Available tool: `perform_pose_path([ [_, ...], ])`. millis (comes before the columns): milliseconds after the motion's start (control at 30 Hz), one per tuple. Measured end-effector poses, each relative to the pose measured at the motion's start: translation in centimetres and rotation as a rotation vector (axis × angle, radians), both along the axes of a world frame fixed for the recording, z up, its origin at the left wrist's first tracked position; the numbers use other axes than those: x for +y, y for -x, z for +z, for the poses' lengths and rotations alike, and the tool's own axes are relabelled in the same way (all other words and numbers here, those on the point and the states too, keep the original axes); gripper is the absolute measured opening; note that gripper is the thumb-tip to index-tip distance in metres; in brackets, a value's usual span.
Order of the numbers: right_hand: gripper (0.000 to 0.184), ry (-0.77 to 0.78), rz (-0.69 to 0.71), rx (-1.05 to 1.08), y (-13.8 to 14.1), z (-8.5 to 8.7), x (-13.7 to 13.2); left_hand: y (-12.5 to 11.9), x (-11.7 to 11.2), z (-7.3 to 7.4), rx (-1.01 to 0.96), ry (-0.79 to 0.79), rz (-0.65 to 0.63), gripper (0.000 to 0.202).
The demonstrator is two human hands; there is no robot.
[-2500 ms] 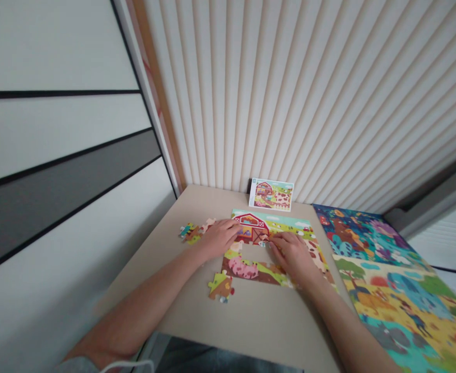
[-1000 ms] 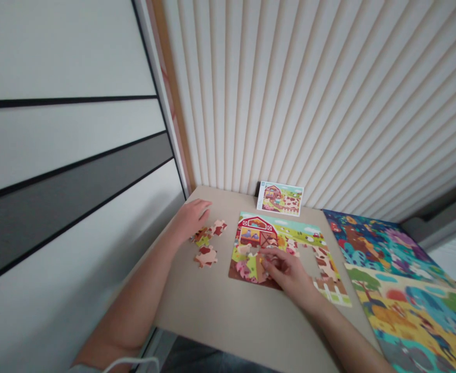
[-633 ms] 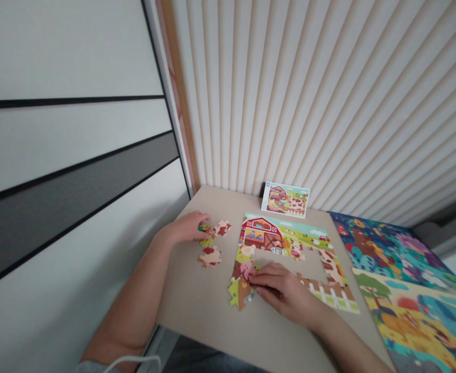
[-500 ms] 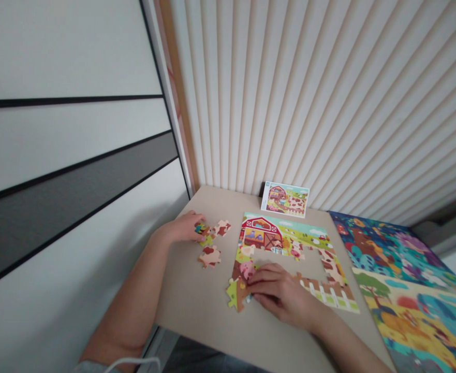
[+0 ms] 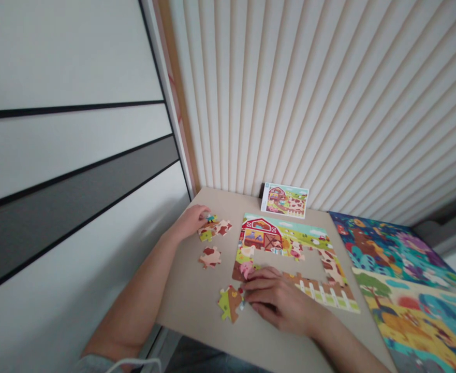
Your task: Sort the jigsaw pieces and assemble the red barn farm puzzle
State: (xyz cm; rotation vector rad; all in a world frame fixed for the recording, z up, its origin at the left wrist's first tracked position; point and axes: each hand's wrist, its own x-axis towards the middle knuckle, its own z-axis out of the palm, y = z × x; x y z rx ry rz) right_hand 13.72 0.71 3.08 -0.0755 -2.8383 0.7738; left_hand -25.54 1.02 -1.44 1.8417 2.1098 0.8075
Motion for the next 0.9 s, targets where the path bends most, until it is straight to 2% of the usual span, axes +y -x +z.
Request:
perform_pose_path([
  [67,0.019,-0.001,-0.004,0.007,0.0,0.0,0.0,-0.3,0.0,0.0,-0.01,0.006,-0.03,0.048],
  [133,0.018,0.003,-0.006,0.013,-0.1,0.0,0.0,-0.6,0.0,0.1,0.079,0.017,-0.035,0.057],
  [267,0.018,0.006,-0.007,0.019,-0.1,-0.1,-0.1,-0.8,0.0,0.3,0.286,0.092,0.037,0.054],
  [400,0.02,0.002,-0.006,0.017,-0.1,-0.1,0.0,-1.0,-0.1,0.6,0.222,0.12,0.015,0.053],
  [533,0.019,0.012,-0.008,0.022,-0.1,-0.1,0.0,-1.6,-0.2,0.9,0.126,0.035,-0.041,0.057],
  [767,0.019,0.006,-0.007,0.015,0.0,0.0,-0.1,-2.5,0.8,0.1,0.136,-0.099,-0.035,0.043],
  [900,0.019,-0.005,-0.011,0.021,-0.1,-0.1,-0.1,-2.3,0.3,0.7,0.214,-0.049,0.088,0.031],
])
